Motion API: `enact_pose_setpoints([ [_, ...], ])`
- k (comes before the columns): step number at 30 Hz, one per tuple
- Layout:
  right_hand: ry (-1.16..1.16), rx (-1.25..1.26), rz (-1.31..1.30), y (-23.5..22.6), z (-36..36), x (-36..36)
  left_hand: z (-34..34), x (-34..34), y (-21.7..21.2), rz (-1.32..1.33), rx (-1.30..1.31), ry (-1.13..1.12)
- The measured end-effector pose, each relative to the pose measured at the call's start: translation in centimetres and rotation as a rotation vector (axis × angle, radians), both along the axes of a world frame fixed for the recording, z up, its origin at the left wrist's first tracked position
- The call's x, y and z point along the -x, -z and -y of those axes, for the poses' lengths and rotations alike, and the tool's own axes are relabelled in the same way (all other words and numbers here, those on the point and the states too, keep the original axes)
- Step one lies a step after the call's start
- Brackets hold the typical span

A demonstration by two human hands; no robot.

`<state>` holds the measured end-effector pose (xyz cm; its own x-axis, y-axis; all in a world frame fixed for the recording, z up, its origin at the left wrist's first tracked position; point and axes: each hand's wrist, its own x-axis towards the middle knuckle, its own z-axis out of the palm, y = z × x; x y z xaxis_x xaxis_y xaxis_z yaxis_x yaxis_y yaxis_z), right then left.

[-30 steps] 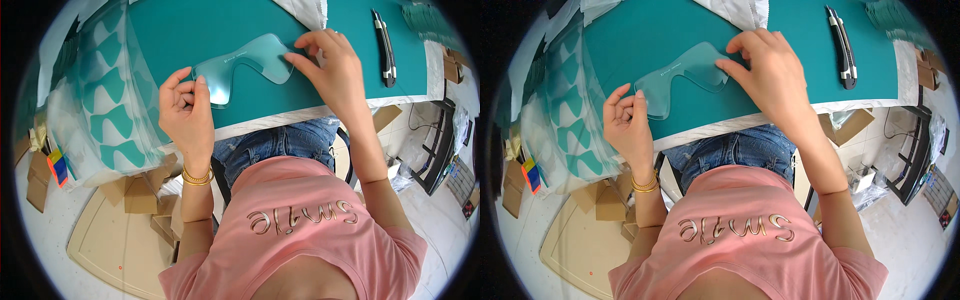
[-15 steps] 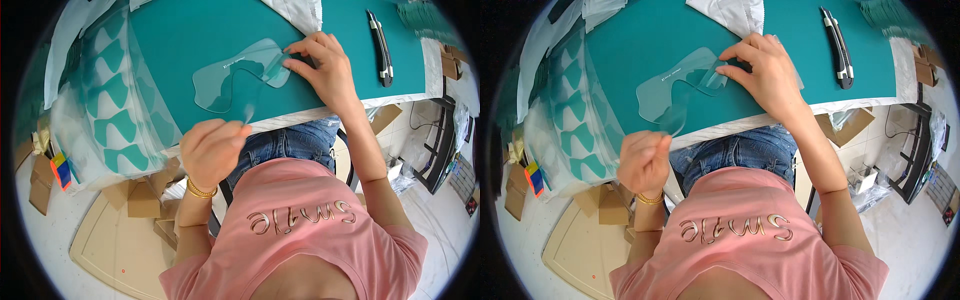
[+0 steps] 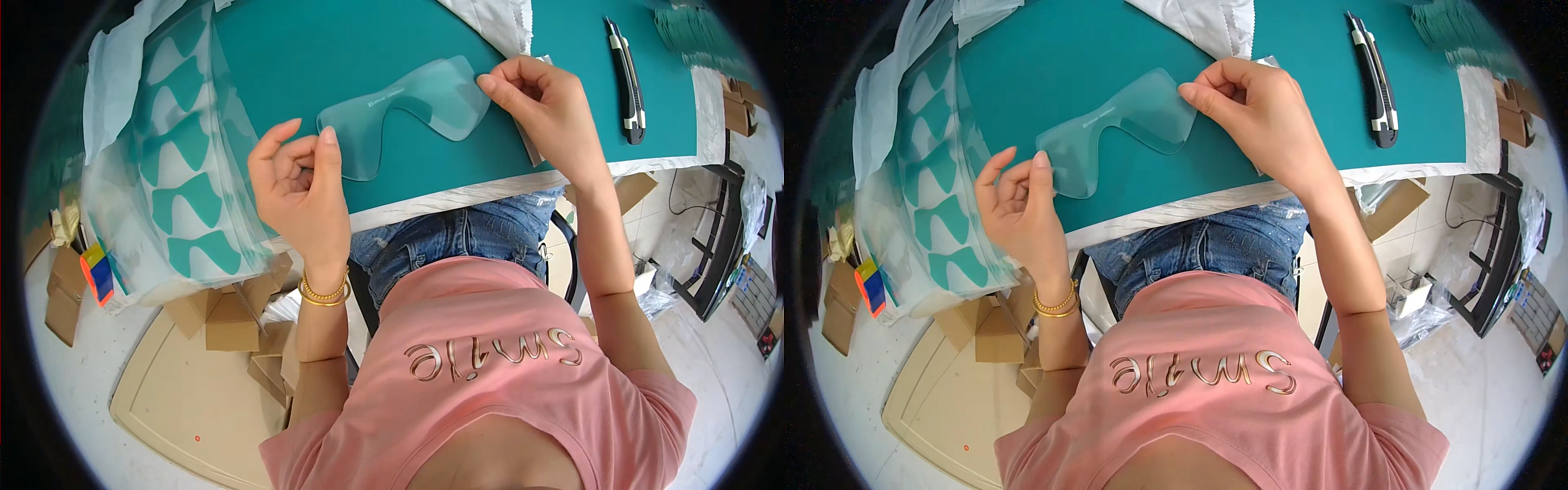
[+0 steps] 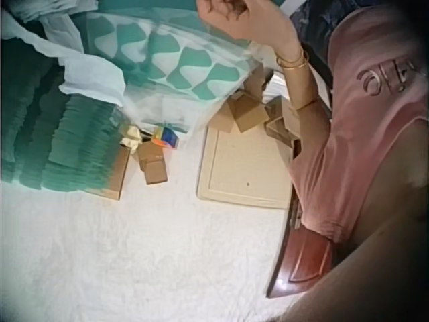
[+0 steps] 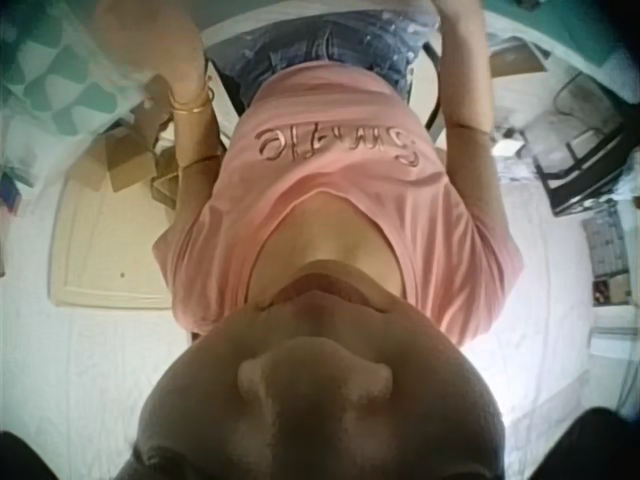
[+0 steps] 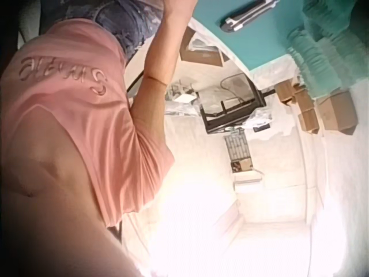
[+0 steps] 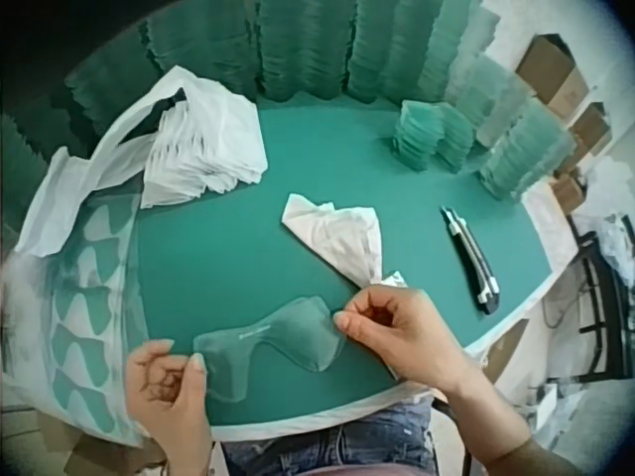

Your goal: The person applies protective film onto goggle lenses, smoothing the film with a squeegee. The person wipes the lenses with a cloth and unwraps additional lenses from paper sheets to repeat the process.

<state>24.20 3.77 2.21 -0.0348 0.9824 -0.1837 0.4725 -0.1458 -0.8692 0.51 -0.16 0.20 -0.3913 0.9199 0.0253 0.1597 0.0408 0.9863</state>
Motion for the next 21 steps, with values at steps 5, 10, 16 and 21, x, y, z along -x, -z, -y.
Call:
enact_pose_setpoints([
  [5, 0.027, -0.071, 0.13, 0.4, -0.1, 0.7, 0.1, -0.2, 0.5, -0.059, 0.036, 0.003],
  [10, 0.026, -0.038, 0.203, 0.1, -0.1, 1.2, 0.0, -0.1, 0.4, -0.045, 0.065, -0.012],
  [16, 0.023, -0.042, 0.233, 0.0, -0.4, 1.3, 0.1, -0.2, 0.6, -0.073, 0.071, -0.004],
  [21, 0.031, -0.025, 0.244, -0.2, -0.5, 1.3, 0.0, -0.2, 0.8, -0.062, 0.055, -0.001],
])
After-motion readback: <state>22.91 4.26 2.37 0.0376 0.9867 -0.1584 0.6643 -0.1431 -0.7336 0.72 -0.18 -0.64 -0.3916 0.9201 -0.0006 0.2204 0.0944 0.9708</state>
